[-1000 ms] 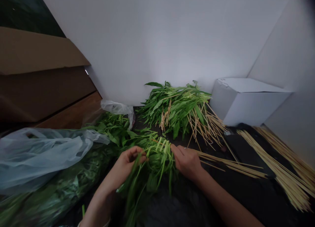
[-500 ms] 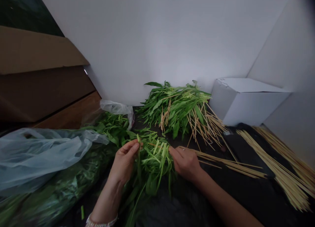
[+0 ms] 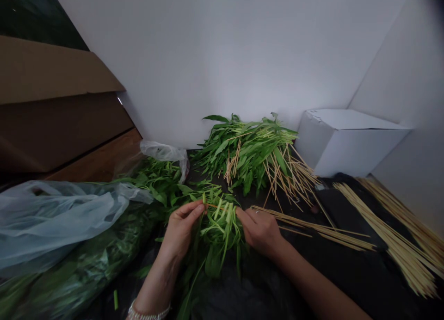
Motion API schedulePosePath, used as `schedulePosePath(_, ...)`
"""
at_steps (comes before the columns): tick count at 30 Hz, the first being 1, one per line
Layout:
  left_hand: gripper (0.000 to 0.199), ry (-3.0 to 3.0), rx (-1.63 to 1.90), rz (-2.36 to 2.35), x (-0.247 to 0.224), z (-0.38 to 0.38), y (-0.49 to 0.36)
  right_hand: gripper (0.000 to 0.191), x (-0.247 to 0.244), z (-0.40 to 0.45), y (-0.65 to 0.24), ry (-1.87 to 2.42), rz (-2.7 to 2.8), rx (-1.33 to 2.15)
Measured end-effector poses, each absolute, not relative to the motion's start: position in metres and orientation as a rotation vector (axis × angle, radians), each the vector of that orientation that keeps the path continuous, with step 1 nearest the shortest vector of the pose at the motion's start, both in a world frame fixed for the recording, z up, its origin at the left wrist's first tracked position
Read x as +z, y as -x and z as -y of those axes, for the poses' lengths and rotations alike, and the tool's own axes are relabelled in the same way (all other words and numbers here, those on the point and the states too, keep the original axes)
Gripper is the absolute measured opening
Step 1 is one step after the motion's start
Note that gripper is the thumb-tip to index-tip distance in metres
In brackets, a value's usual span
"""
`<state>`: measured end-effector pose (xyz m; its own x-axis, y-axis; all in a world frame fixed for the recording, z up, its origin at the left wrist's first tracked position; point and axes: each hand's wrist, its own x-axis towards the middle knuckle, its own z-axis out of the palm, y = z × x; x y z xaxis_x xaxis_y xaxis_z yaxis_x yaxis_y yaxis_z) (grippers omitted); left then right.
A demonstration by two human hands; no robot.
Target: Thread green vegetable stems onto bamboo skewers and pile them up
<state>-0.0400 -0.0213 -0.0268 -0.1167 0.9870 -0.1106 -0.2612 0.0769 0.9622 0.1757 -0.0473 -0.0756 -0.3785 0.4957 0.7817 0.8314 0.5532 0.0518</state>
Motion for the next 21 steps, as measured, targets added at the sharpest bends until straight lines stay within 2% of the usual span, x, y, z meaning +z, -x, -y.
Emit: schedulePosePath(21,0.031,-1.006,1.370,-1.238,-0.0351,0.0183,0.0453,0.033,-0.0762,0.0477,-0.1744,1.062,2.078,-0.567)
